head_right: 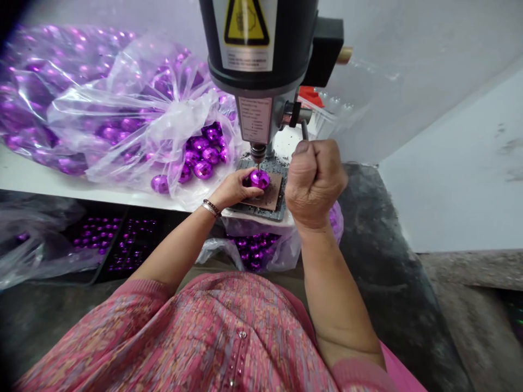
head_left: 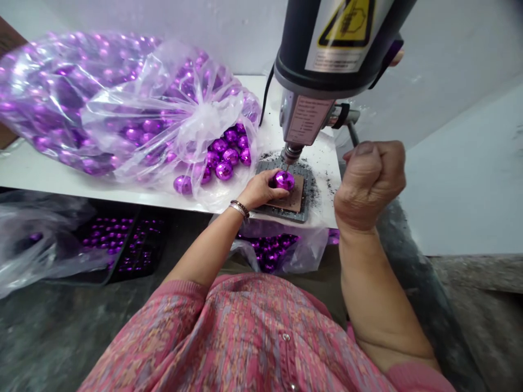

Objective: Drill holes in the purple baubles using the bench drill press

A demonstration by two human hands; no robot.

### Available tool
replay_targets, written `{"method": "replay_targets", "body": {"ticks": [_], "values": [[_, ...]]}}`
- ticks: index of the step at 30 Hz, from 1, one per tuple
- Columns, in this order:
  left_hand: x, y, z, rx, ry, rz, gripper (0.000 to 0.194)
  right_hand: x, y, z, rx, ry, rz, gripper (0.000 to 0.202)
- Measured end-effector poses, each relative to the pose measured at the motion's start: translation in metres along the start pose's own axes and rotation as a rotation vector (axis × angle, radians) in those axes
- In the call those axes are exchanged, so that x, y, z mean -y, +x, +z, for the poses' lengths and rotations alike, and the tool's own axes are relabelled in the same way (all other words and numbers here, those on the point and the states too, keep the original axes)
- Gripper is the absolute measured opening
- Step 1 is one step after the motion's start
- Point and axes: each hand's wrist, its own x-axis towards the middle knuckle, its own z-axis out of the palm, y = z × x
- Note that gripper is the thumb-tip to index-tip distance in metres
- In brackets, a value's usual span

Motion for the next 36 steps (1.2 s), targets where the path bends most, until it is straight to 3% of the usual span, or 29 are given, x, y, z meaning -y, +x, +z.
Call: {"method": "replay_targets", "body": {"ticks": [11,17,20,25,29,33,36], "values": [[0.008,0.002,0.004,-0.011,-0.008,0.008,0.055,-0.005,-0.013,0.002,-0.007,0.078,-0.037,0.056],[-0.003,-0.006,0.004,-0.026,-0.027,-0.068,0.059,0.022,0.038,-0.001,0.029,0.125,0.026,0.054],[-0.008,-0.019,0.0,-0.045,-0.036,-0.051,0.064,0.031,0.065,0.0,0.106,0.2,0.128,0.046],[-0.007,-0.056,-0.009,-0.038,-0.038,0.024,0.066,0.028,0.079,0.006,0.103,0.229,0.096,0.043],[0.002,-0.084,-0.008,0.099,-0.035,0.088,0.067,0.026,0.076,0.007,0.119,0.219,0.077,0.04],[0.008,-0.101,-0.005,0.237,0.014,0.104,0.073,0.025,0.071,0.002,0.076,0.161,0.177,0.045],[0.012,-0.1,-0.016,0.13,0.038,0.029,0.068,0.02,0.07,0.0,0.041,0.142,0.249,0.049]]}}
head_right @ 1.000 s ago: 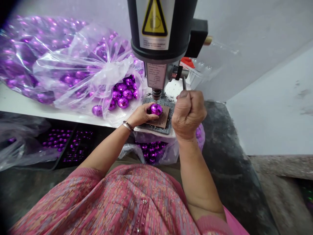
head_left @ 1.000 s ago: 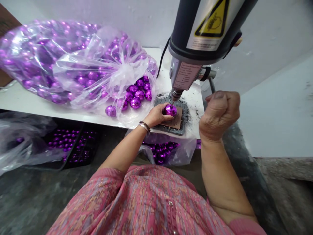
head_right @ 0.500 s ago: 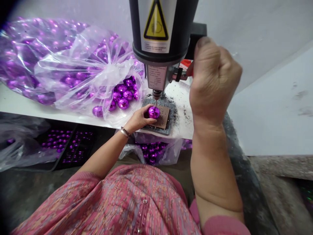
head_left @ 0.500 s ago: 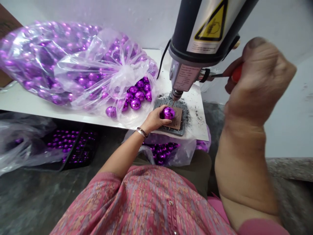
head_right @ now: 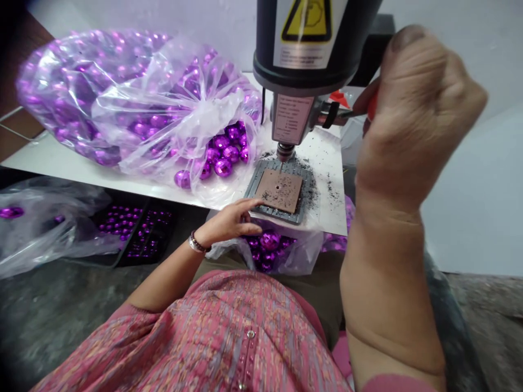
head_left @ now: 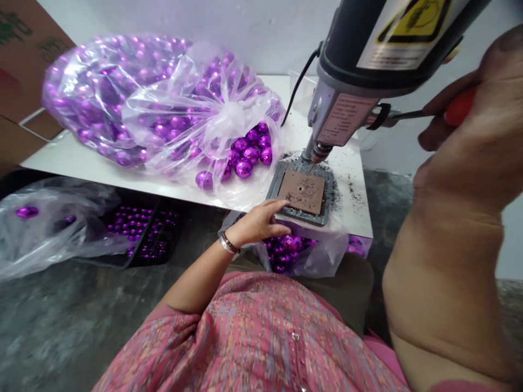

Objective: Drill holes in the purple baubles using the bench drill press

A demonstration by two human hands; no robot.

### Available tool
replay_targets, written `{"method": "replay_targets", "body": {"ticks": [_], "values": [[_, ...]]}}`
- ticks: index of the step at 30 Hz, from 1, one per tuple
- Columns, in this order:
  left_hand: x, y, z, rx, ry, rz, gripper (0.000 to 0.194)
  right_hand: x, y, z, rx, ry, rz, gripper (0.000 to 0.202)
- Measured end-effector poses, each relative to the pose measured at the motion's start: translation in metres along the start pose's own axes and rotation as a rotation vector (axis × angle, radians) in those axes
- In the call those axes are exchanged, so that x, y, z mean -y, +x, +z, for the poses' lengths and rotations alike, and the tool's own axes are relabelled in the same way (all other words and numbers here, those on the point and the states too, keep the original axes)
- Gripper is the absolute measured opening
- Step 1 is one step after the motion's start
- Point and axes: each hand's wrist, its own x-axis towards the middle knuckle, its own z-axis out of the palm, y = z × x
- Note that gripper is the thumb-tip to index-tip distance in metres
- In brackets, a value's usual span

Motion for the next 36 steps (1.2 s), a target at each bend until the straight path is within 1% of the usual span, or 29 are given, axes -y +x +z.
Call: {"method": "replay_targets", "body": {"ticks": [1,2,5,6,8,10,12,14,16,18,19,21,23,24,25,27,29,31,33,36], "values": [[0.003,0.003,-0.008,-0.087,0.015,-0.039,0.063,-0.002,0.0,0.0,-0.003,0.005,0.012,0.05],[0.007,0.008,-0.018,-0.198,0.044,-0.082,0.057,-0.004,0.001,0.0,-0.01,0.012,0.023,0.051],[0.026,0.031,-0.051,-0.581,0.182,-0.237,0.043,-0.007,0.001,0.0,-0.021,0.019,0.046,0.05],[0.033,0.04,-0.061,-0.664,0.214,-0.293,0.042,-0.007,0.001,0.0,-0.02,0.018,0.038,0.05],[0.047,0.055,-0.073,-0.715,0.227,-0.374,0.047,-0.006,-0.001,0.0,-0.027,0.009,0.01,0.051],[0.056,0.066,-0.074,-0.696,0.225,-0.407,0.06,-0.003,-0.003,-0.001,-0.027,-0.022,0.0,0.052],[0.06,0.07,-0.068,-0.656,0.244,-0.414,0.073,0.0,-0.006,-0.003,-0.025,-0.056,0.011,0.051],[0.06,0.07,-0.061,-0.616,0.261,-0.413,0.078,0.003,-0.007,-0.003,-0.017,-0.075,0.021,0.051],[0.056,0.066,-0.056,-0.616,0.236,-0.367,0.078,0.006,-0.008,-0.002,0.004,-0.055,-0.012,0.051],[0.049,0.057,-0.056,-0.621,0.15,-0.268,0.078,0.007,-0.007,-0.001,0.043,0.003,-0.067,0.049],[0.044,0.052,-0.056,-0.603,0.089,-0.216,0.08,0.008,-0.007,0.0,0.06,0.032,-0.094,0.048],[0.032,0.041,-0.058,-0.521,-0.041,-0.136,0.087,0.008,-0.006,0.002,0.083,0.069,-0.13,0.046],[0.02,0.032,-0.058,-0.408,-0.162,-0.088,0.094,0.009,-0.005,0.003,0.093,0.081,-0.154,0.047],[0.015,0.029,-0.058,-0.353,-0.221,-0.075,0.095,0.01,-0.004,0.004,0.099,0.084,-0.174,0.047],[0.011,0.027,-0.056,-0.298,-0.289,-0.072,0.091,0.01,-0.003,0.005,0.102,0.088,-0.195,0.046],[0.004,0.026,-0.049,-0.195,-0.453,-0.1,0.078,0.011,-0.002,0.006,0.107,0.085,-0.223,0.043],[0.001,0.029,-0.04,-0.127,-0.619,-0.149,0.068,0.01,0.0,0.007,0.112,0.08,-0.23,0.04],[0.0,0.033,-0.03,-0.108,-0.728,-0.183,0.069,0.008,0.001,0.006,0.113,0.091,-0.215,0.04],[0.0,0.037,-0.023,-0.126,-0.762,-0.197,0.075,0.007,0.002,0.005,0.122,0.098,-0.214,0.042],[0.0,0.044,-0.019,-0.166,-0.672,-0.206,0.089,0.008,0.002,0.005,0.134,0.079,-0.227,0.042]]}}
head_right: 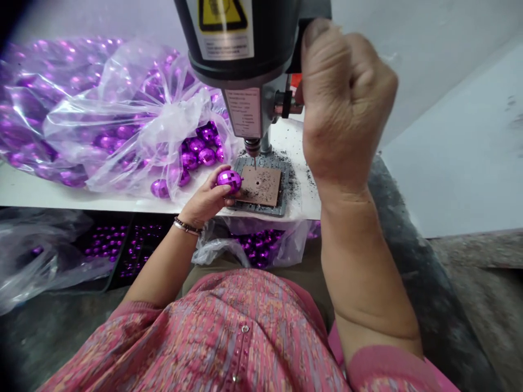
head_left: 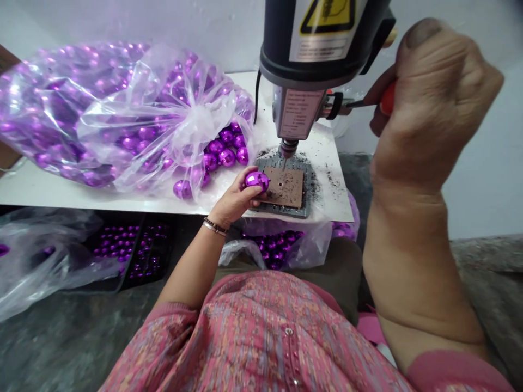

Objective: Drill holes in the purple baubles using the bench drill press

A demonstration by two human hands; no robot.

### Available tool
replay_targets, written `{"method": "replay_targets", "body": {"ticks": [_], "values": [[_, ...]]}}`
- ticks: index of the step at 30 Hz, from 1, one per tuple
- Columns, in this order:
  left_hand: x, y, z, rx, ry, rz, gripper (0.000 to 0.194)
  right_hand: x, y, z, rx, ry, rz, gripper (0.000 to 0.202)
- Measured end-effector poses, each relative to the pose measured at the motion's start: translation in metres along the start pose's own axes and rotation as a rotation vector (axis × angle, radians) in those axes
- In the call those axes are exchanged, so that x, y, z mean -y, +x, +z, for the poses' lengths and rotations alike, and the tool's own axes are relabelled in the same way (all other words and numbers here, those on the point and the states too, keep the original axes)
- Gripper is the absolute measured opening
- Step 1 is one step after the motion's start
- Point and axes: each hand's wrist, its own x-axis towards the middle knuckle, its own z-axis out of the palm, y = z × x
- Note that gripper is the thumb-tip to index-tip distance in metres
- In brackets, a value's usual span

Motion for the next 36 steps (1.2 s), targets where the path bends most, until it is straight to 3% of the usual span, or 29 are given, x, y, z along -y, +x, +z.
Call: {"method": "replay_targets", "body": {"ticks": [4,11,18,23,29,36], "values": [[-0.001,0.014,0.003,-0.047,0.246,0.069,0.093,0.009,0.0,0.002,0.015,-0.034,0.066,0.04],[0.0,0.04,0.008,-0.07,0.444,0.135,0.067,0.019,0.002,0.003,0.008,-0.023,0.218,0.041],[-0.008,0.043,0.013,-0.058,0.555,0.114,0.075,0.02,0.002,0.002,0.016,-0.017,0.25,0.045],[-0.019,0.042,0.025,-0.06,0.642,0.08,0.072,0.015,0.001,0.0,0.03,-0.045,0.205,0.043],[-0.019,0.052,0.032,0.025,0.785,0.193,0.048,0.006,-0.003,-0.003,0.038,-0.046,0.074,0.072],[-0.014,0.056,0.038,0.003,0.836,0.225,0.041,0.005,-0.004,-0.002,0.032,-0.013,0.079,0.037]]}}
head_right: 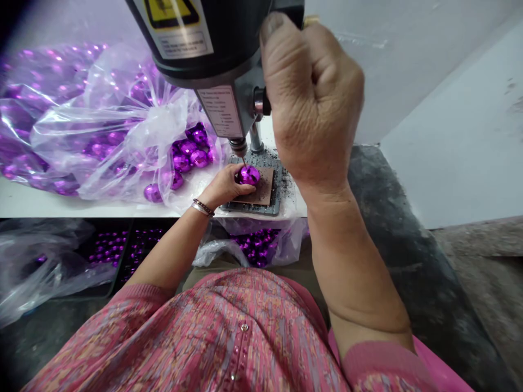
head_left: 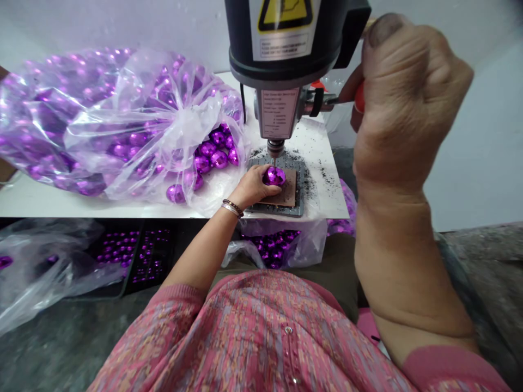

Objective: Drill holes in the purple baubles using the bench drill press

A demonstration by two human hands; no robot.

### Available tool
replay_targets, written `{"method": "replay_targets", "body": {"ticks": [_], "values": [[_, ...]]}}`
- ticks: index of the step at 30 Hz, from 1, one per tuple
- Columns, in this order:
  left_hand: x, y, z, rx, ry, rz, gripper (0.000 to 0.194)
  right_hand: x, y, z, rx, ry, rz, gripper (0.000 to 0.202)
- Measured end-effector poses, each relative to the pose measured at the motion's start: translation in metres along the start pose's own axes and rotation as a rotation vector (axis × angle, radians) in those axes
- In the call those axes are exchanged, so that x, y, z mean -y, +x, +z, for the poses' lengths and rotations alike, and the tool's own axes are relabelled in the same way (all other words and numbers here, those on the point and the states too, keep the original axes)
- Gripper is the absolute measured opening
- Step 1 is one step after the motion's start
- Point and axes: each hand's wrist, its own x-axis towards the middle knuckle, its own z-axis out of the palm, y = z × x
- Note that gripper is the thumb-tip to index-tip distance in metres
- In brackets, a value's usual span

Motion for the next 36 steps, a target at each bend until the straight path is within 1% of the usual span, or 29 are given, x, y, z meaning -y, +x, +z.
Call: {"method": "replay_targets", "body": {"ticks": [5,10,14,20,26,28,31,36], "values": [[0.002,-0.001,0.004,-0.008,-0.091,-0.001,0.038,0.0,-0.009,-0.001,-0.021,0.004,0.006,0.042],[0.005,0.0,0.007,-0.029,-0.139,0.013,0.037,0.006,-0.025,-0.002,-0.043,-0.009,0.111,0.04],[0.007,0.001,0.008,-0.028,-0.151,0.017,0.037,0.004,-0.037,-0.004,-0.058,-0.018,0.148,0.035],[0.009,-0.001,0.008,-0.029,-0.146,0.006,0.046,-0.01,-0.048,-0.004,-0.087,-0.102,0.052,0.043],[0.008,-0.003,0.009,-0.031,-0.103,0.006,0.042,-0.02,-0.056,0.002,-0.151,-0.123,0.005,0.051],[0.007,-0.003,0.009,-0.03,-0.072,0.01,0.04,-0.022,-0.059,0.003,-0.15,-0.129,0.012,0.052],[0.005,-0.005,0.01,-0.041,-0.039,-0.003,0.041,-0.026,-0.063,0.004,-0.141,-0.14,0.011,0.053],[0.001,-0.007,0.012,-0.064,-0.021,-0.041,0.046,-0.031,-0.067,0.007,-0.198,-0.136,-0.058,0.05]]}}
